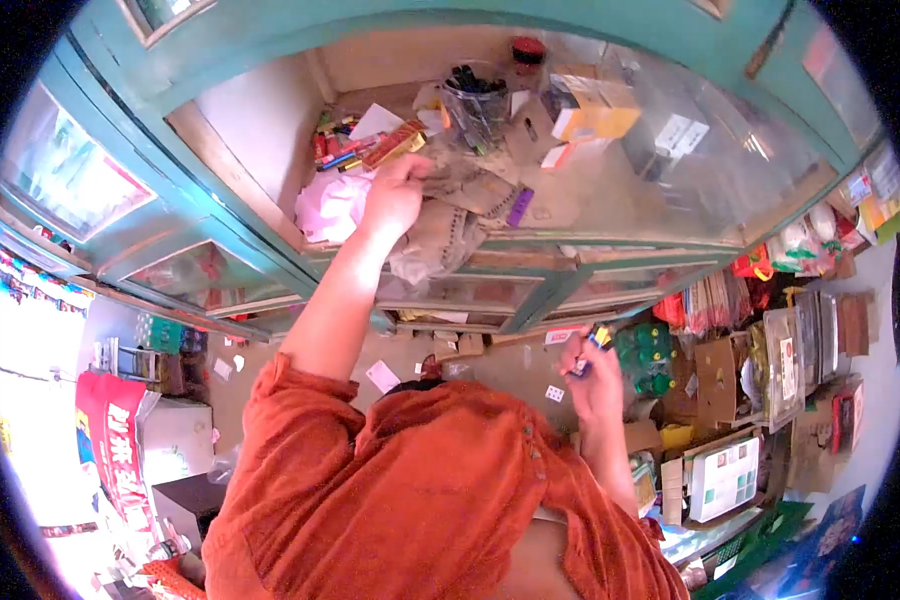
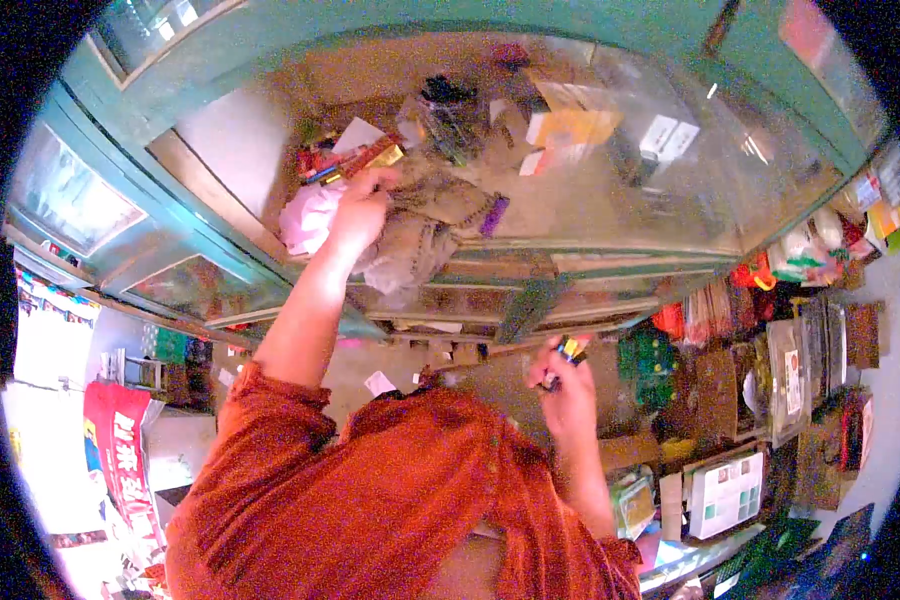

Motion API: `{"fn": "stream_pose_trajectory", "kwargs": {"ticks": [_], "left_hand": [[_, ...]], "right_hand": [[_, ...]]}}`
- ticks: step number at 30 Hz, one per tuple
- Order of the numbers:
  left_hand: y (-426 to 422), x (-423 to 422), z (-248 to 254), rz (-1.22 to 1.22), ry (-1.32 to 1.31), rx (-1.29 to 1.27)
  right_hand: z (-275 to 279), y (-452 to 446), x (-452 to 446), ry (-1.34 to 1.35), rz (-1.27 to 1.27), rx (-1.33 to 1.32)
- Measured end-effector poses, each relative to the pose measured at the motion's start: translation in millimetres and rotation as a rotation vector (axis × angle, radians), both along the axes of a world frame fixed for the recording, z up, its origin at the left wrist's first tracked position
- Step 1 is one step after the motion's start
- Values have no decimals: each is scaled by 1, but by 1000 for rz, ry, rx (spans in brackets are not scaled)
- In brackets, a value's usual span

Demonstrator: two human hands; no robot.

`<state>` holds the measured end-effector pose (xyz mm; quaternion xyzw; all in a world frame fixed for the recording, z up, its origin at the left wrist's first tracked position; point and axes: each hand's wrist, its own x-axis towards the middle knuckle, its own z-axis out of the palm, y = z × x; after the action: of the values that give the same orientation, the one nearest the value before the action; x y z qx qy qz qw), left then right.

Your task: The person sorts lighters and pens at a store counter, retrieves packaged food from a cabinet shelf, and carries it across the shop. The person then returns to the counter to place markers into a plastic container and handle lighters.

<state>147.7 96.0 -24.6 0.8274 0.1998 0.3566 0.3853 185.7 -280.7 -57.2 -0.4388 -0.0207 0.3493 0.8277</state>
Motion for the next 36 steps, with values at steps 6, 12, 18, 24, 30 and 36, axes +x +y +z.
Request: {"fn": "stream_pose_trajectory", "kwargs": {"ticks": [6,12,18,24,30,36], "left_hand": [[77,25,12,302,336,473],[118,29,0,178,634,365],[89,8,37,-322,-320,-447],[26,-28,56,-551,-25,-472],[-72,-43,58,-878,280,77],[118,20,16,204,314,185]], "right_hand": [[3,37,-2,-2,109,-8],[1,60,0,-40,70,0],[-7,70,-1,-61,15,-79],[9,80,-2,-215,36,-128],[45,95,-10,-524,-4,-225],[29,8,27,-1096,601,-1001]]}}
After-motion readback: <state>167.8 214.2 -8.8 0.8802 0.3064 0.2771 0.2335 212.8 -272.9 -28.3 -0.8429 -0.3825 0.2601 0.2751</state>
